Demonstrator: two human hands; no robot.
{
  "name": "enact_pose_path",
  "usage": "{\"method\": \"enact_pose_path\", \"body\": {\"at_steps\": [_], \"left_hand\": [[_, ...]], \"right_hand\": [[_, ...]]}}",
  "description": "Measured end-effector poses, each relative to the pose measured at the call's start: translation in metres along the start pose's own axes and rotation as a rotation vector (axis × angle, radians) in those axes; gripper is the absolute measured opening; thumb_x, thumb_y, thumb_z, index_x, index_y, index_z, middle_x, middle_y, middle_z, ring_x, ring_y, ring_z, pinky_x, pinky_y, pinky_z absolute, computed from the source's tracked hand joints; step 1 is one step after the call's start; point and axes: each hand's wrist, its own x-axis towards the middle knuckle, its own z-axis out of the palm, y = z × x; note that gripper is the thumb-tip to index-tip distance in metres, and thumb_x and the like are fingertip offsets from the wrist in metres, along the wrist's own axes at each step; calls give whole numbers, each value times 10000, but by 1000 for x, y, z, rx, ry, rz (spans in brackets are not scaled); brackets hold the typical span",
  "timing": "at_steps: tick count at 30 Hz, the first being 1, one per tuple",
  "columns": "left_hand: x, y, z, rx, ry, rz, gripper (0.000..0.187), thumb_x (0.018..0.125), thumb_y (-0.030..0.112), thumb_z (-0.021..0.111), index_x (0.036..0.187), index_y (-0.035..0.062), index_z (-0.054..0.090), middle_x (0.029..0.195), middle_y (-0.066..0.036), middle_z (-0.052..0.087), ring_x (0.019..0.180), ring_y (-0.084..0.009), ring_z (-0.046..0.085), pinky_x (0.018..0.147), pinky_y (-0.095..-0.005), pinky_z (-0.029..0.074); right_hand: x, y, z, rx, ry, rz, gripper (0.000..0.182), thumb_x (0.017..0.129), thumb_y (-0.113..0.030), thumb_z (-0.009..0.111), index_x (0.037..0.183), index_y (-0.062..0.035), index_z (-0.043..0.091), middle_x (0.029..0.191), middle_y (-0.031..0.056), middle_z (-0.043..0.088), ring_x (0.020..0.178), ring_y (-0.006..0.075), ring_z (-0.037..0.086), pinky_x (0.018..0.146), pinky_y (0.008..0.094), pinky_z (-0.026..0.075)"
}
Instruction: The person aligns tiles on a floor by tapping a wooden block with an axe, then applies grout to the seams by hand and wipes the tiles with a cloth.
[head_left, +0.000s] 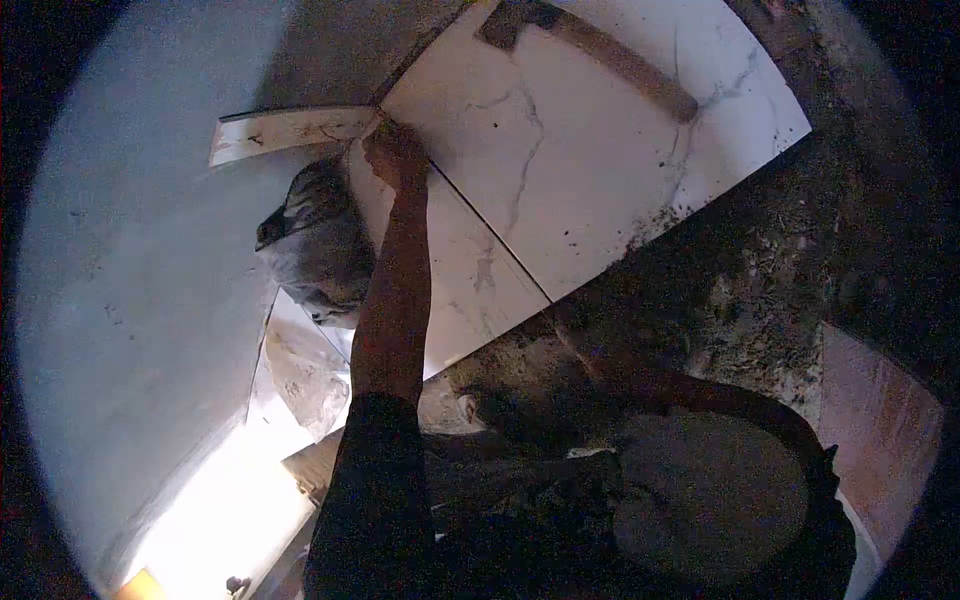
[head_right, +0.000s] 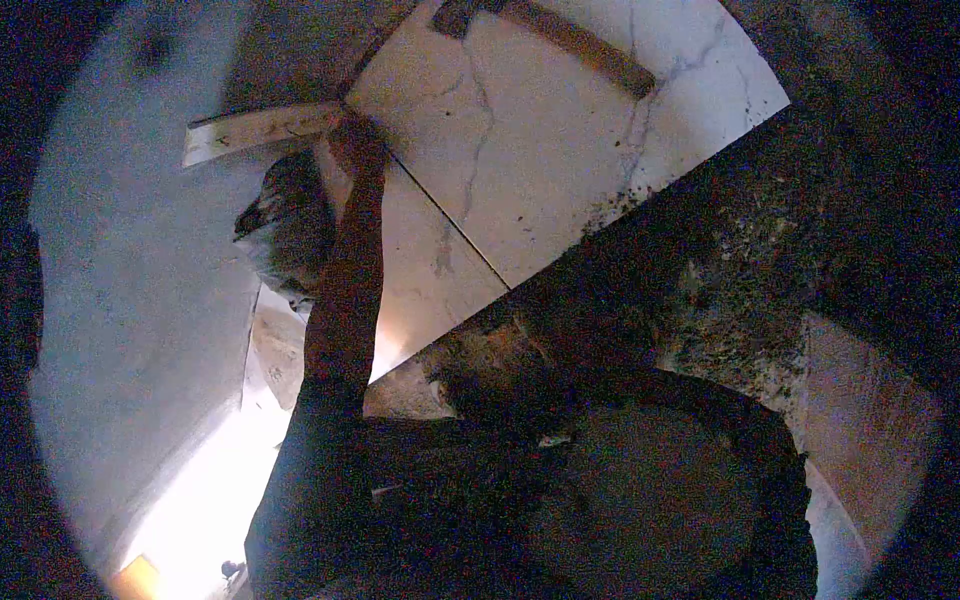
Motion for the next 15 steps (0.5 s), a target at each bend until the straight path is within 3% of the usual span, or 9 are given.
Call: {"method": "enact_pose_path", "body": {"at_steps": [1,2,4,7,9,12,15], "left_hand": [[0,3,1,1,-1,-1,448,838,286,540,1215,58,464,1102,-224,517,1019,-370,519,796,-470,468],[-1,10,3,-119,3,-260,406,832,271,541,1176,58,497,1080,-216,528,985,-373,532,790,-466,471],[-1,28,-11,-239,6,-520,367,827,256,543,1137,59,530,1058,-208,539,951,-377,544,783,-463,475],[3,42,-46,-188,-156,-359,326,816,236,548,1061,20,559,1040,-207,547,923,-389,547,788,-481,466],[-3,33,-34,-116,129,-42,316,812,220,546,1044,6,562,1033,-220,547,907,-398,551,776,-494,463],[2,15,-19,14,10,54,303,810,213,546,1026,1,567,1010,-224,550,907,-388,551,761,-491,467],[-6,34,-44,-112,108,29,318,797,226,562,1018,-3,567,1063,-230,524,915,-381,550,759,-489,469]], "right_hand": [[0,0,-1,1,0,-3,307,933,-277,415,1140,-50,415,829,106,554,727,205,535,702,392,440],[0,-2,-2,-1,-2,0,309,932,-276,415,1143,-51,413,826,106,554,724,205,535,700,392,440],[-1,-1,-4,1,-5,1,312,931,-274,416,1149,-52,407,822,107,554,720,206,535,695,392,441],[-2,-2,-5,-1,-10,3,317,929,-271,418,1159,-54,399,815,107,553,713,207,535,688,392,441],[-2,-2,-4,-3,-12,6,320,928,-268,419,1165,-55,393,810,107,553,709,207,535,683,392,442],[-1,-1,-5,-8,-14,5,326,926,-265,420,1175,-57,385,803,108,553,702,208,534,676,391,442],[-1,-2,-5,-13,-14,6,333,924,-262,421,1185,-59,376,796,109,552,696,210,534,669,391,443]]}}
